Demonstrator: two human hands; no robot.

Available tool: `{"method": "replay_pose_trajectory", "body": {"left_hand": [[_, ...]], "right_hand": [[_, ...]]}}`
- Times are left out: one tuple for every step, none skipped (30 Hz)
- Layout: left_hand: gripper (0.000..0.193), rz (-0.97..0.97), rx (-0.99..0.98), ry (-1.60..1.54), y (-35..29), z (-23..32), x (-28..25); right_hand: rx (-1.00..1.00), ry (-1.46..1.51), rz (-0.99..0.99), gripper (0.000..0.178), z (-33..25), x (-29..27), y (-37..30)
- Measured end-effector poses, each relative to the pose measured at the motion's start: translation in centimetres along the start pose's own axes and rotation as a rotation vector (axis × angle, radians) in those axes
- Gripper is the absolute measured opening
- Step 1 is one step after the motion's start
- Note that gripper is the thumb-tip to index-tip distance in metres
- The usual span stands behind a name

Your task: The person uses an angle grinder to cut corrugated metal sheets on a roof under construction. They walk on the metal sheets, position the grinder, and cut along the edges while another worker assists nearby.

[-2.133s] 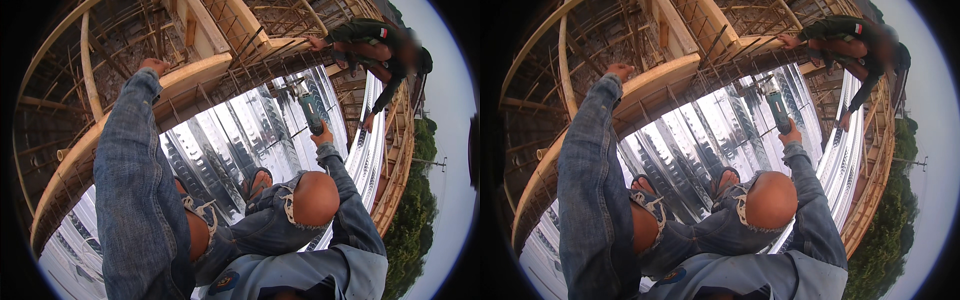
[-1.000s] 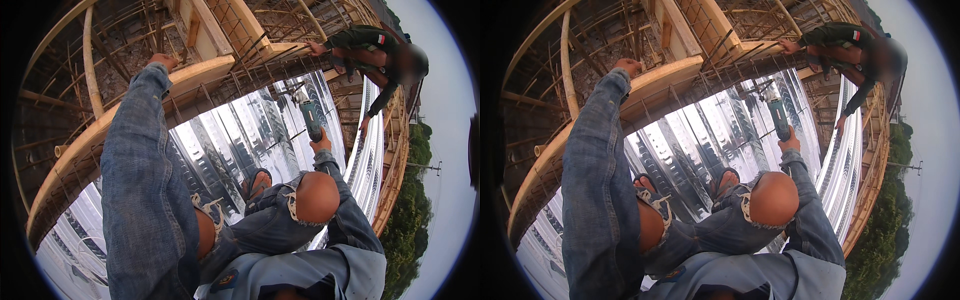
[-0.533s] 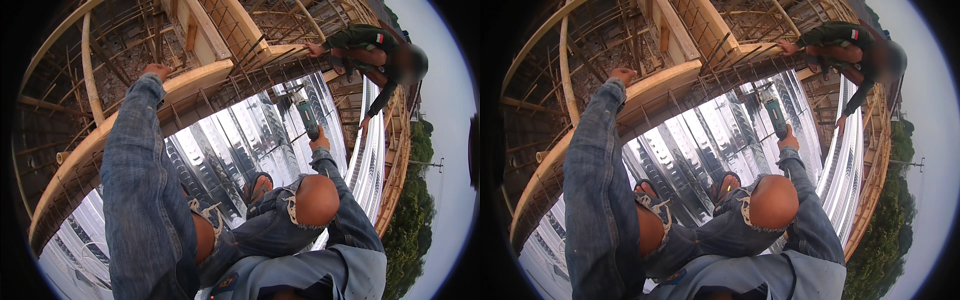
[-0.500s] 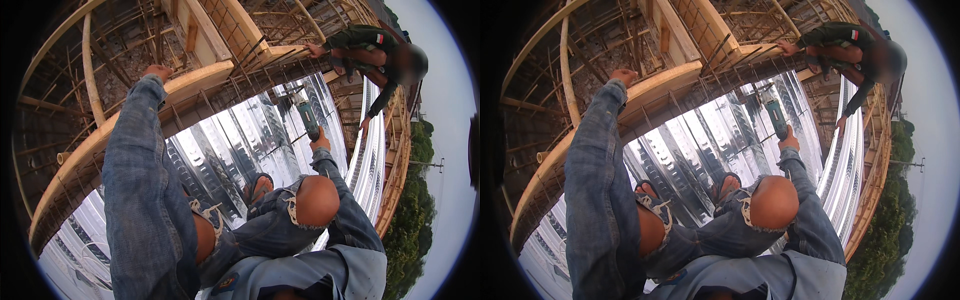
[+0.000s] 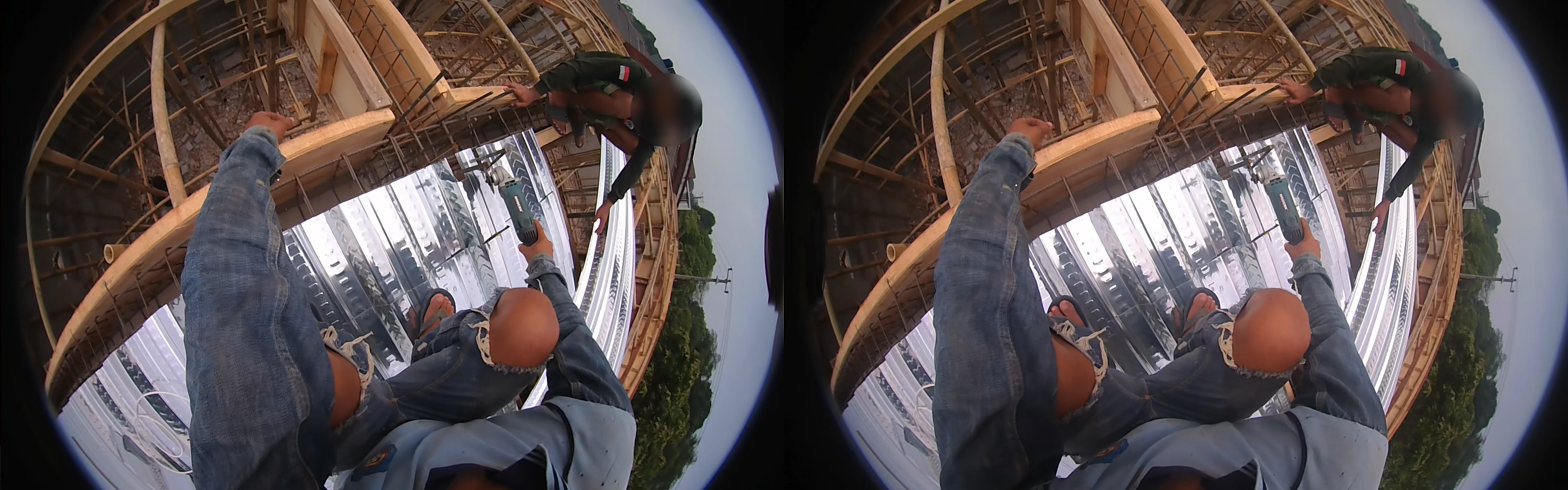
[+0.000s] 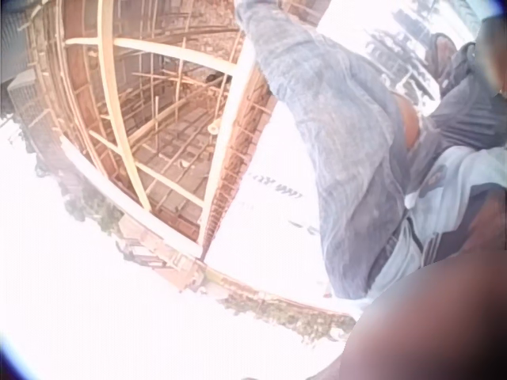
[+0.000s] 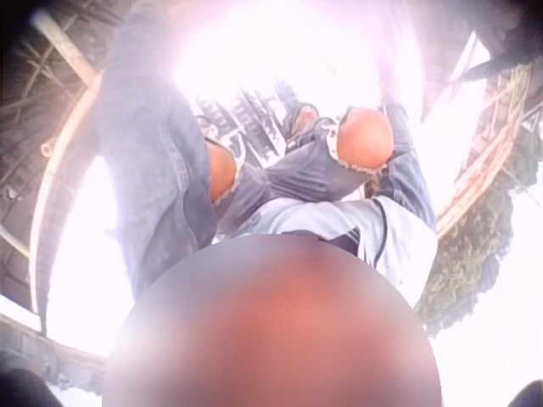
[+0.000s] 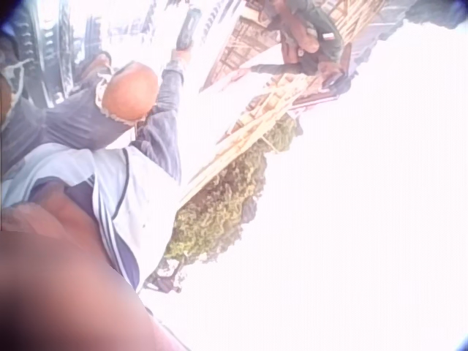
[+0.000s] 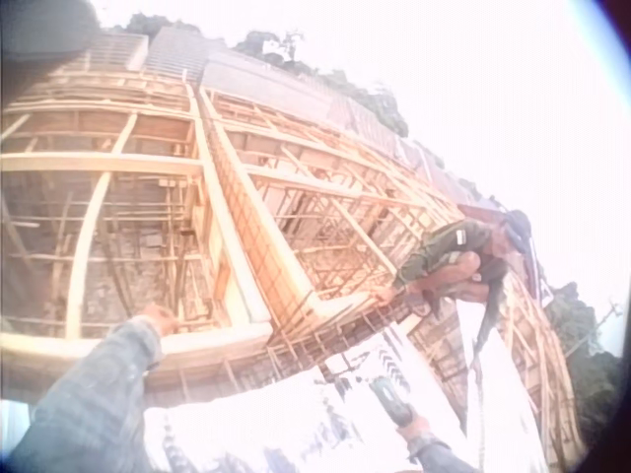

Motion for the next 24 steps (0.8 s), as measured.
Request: {"method": "replay_pose_trajectory", "body": {"left_hand": [[0.029, -0.005, -0.009, 0.020, 0.1, -0.1, 0.2], [0.027, -0.060, -0.028, -0.022, 0.4, -0.3, 0.7], [0.027, -0.078, 0.003, -0.007, 0.6, 0.1, 1.1], [0.027, -0.083, 0.018, 0.004, 0.8, 0.4, 1.5], [0.028, -0.081, 0.028, 0.013, 1.1, 0.7, 1.6], [0.030, -0.055, 0.036, -0.019, 1.3, 0.9, 1.9], [0.030, -0.053, 0.057, 0.002, 1.4, 1.3, 2.2], [0.031, -0.060, 0.063, 0.025, 1.5, 1.5, 2.7], [0.032, -0.068, 0.068, 0.048, 1.6, 1.6, 3.0], [0.032, -0.060, 0.073, 0.059, 1.6, 1.7, 3.1], [0.032, -0.053, 0.076, 0.070, 1.7, 1.7, 3.1], [0.033, -0.040, 0.070, 0.089, 1.7, 1.6, 3.0], [0.033, -0.047, 0.074, 0.073, 1.7, 1.5, 3.0], [0.033, -0.048, 0.070, 0.068, 1.7, 1.4, 2.9], [0.033, -0.058, 0.056, 0.055, 1.7, 1.1, 2.9], [0.033, -0.054, 0.054, 0.061, 1.8, 1.0, 2.7], [0.033, -0.058, 0.041, 0.058, 1.9, 0.8, 2.7], [0.033, -0.051, 0.042, 0.039, 2.0, 0.6, 2.6], [0.034, -0.033, 0.043, 0.059, 2.1, 0.5, 2.4], [0.034, -0.005, 0.056, 0.064, 2.1, 0.4, 2.2], [0.034, 0.020, 0.071, 0.070, 2.2, 0.4, 2.0], [0.035, 0.007, 0.069, 0.067, 2.3, 0.4, 2.1], [0.035, -0.001, 0.069, 0.059, 2.3, 0.4, 2.3], [0.035, -0.015, 0.062, 0.055, 2.3, 0.4, 2.4]], "right_hand": [[-0.033, 0.045, 0.007, 0.088, 0.2, -0.4, -0.3], [-0.036, 0.070, 0.020, 0.088, 0.7, -0.8, -0.8], [-0.005, 0.082, 0.016, 0.087, 1.6, -0.9, -1.2], [0.021, 0.081, 0.007, 0.085, 2.2, -1.1, -1.2], [-0.004, 0.089, 0.008, 0.085, 2.4, -1.3, -1.2], [-0.008, 0.078, -0.004, 0.085, 2.6, -1.3, -1.0], [-0.024, 0.053, 0.010, 0.085, 2.6, -1.4, -0.8], [-0.030, 0.074, -0.019, 0.085, 2.5, -1.0, -0.4], [-0.046, 0.081, -0.022, 0.084, 2.3, -0.8, -0.1], [-0.049, 0.083, -0.032, 0.084, 2.2, -0.6, 0.3], [-0.065, 0.076, -0.031, 0.084, 1.9, -0.4, 0.7], [-0.070, 0.064, -0.036, 0.084, 1.6, -0.1, 1.0], [-0.060, 0.035, -0.043, 0.084, 1.5, 0.2, 1.3], [-0.058, 0.025, -0.048, 0.084, 1.2, 0.3, 1.7], [-0.041, 0.000, -0.054, 0.084, 1.2, 0.5, 1.9], [-0.020, -0.040, -0.049, 0.084, 1.1, 0.4, 2.2], [-0.021, -0.035, -0.061, 0.083, 0.8, 0.6, 2.4], [-0.018, -0.045, -0.062, 0.083, 0.5, 0.5, 2.7], [-0.004, -0.068, -0.066, 0.083, 0.4, 0.4, 2.9], [-0.001, -0.058, -0.076, 0.084, 0.3, 0.4, 3.0], [0.019, -0.059, -0.089, 0.084, 0.3, 0.3, 3.1], [0.059, -0.083, -0.105, 0.085, 0.6, 0.3, 3.0], [0.028, -0.064, -0.106, 0.086, 0.1, 0.2, 3.2], [0.019, -0.063, -0.109, 0.086, 0.0, 0.1, 3.1]]}}
Point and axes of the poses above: each hand's wrist, its own y-axis towards the middle knuckle, its own x-axis out of the palm, z = x × y, the point moved 10 cm from there along y, towards the middle knuckle, and after that the axes turned 7 degrees about -x, right-handed, at the moved point
